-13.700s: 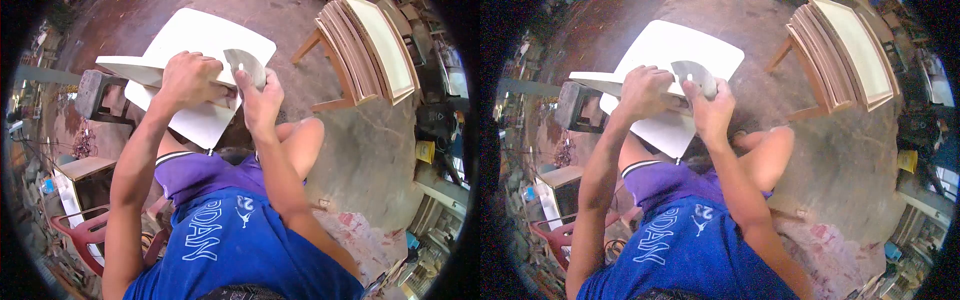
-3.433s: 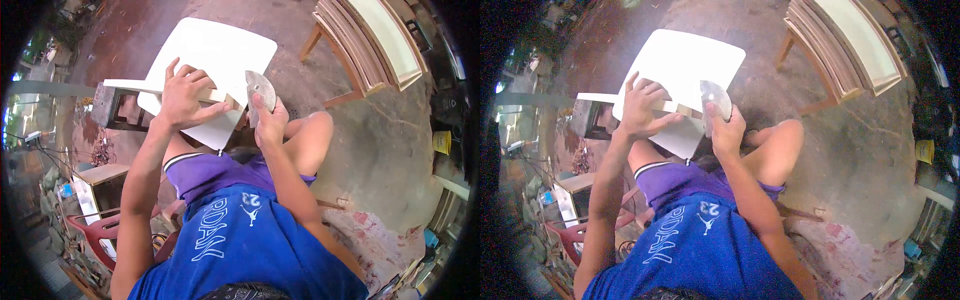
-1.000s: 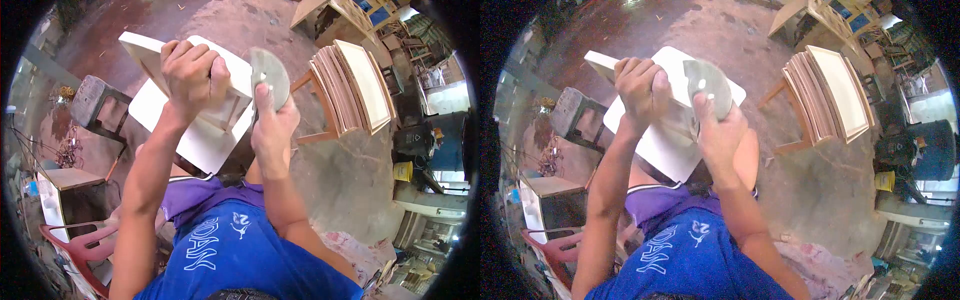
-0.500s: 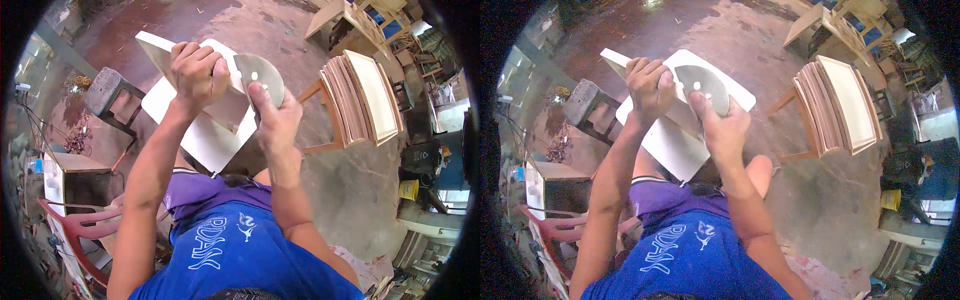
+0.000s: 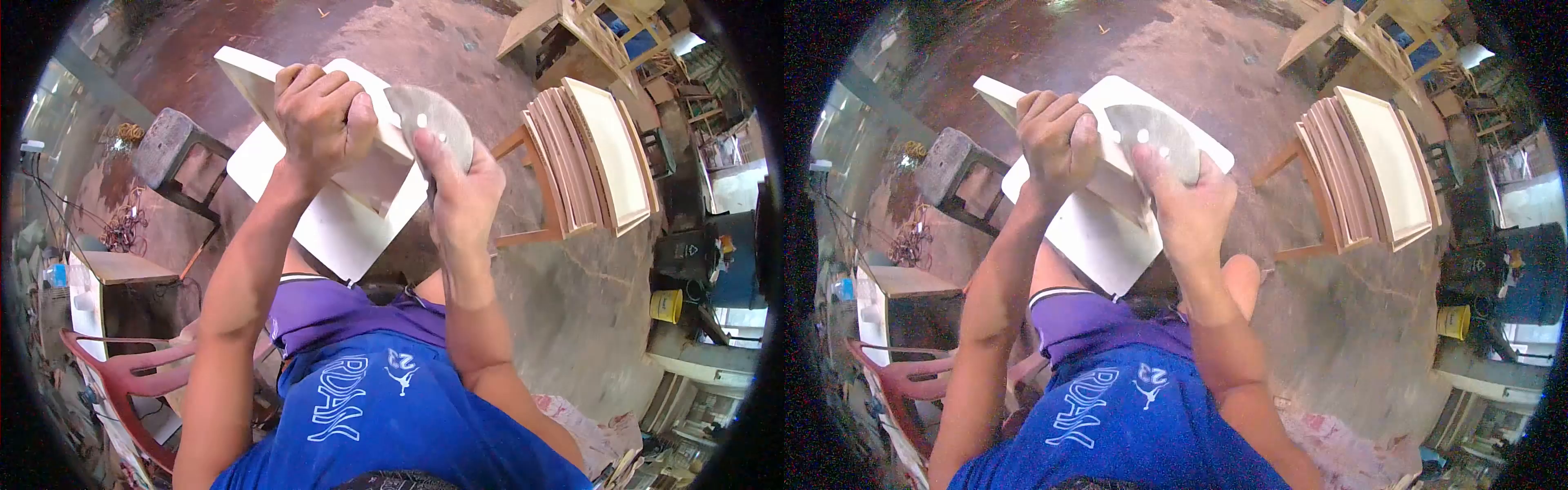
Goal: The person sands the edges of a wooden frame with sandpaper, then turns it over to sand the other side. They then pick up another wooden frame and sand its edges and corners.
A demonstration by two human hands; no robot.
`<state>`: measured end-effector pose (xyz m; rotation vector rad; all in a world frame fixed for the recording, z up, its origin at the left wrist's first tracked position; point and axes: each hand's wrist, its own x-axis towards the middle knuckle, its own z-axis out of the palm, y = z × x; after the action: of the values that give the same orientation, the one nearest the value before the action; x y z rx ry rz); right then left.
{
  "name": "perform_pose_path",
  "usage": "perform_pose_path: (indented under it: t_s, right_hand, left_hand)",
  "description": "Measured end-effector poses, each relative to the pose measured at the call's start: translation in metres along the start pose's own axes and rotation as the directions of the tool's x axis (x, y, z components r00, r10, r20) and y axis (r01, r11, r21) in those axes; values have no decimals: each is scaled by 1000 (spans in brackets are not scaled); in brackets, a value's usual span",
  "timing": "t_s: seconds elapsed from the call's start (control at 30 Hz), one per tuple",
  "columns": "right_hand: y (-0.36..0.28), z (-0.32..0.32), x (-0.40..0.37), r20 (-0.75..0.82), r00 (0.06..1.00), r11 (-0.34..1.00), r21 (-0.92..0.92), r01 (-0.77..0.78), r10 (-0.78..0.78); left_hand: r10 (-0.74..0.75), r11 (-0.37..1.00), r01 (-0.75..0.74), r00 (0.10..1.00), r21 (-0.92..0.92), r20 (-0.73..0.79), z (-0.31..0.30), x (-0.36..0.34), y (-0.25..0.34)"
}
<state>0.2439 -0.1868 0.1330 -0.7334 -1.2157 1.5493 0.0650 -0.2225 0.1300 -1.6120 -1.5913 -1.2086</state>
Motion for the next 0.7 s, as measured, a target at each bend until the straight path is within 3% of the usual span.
perform_pose_path:
  t_s: [0.1, 0.17, 0.2, 0.3, 0.33, 0.37, 0.43, 0.63, 0.67, 0.7]
  right_hand:
    - [-9, 2, 7, 31, 999, 995, -96, -17, 20]
    - [-15, 5, -9, -40, 996, 921, -386, 54, -75]
    - [-3, 10, -11, -34, 998, 993, -103, 58, -62]
    - [-2, -3, 5, -22, 999, 963, -270, 26, -33]
    - [2, 1, 9, 22, 999, 999, -38, 35, -34]
    - [3, 2, 3, 21, 999, 999, -31, 37, -37]
    - [5, -2, -11, -86, 996, 966, -259, 5, -28]
    - [15, -4, 0, -129, 992, 971, -236, -23, -8]
    - [25, -4, -9, -133, 991, 993, -116, -6, -10]
    - [24, -4, -6, -132, 991, 994, -112, -5, -10]
  left_hand:
    - [5, 1000, -6, 999, -18, -41, 2, -1, 2]
    - [-6, 1000, 5, 999, -21, -39, 2, -1, 0]
    - [-14, 1000, 13, 999, -17, -47, 1, 0, 0]
    - [-5, 1000, 5, 1000, -11, -15, 3, -3, 2]
    - [10, 1000, -10, 999, -10, -32, 4, -2, 1]
    - [31, 999, -31, 998, -6, -51, 5, 1, -2]
    - [22, 1000, -23, 999, -5, -39, 4, 1, -2]
    - [18, 1000, -19, 1000, -4, -14, 7, 2, 0]
    - [2, 1000, -2, 1000, -2, 7, 6, 3, 0]
    - [5, 1000, -5, 1000, 1, 7, 6, 5, -1]
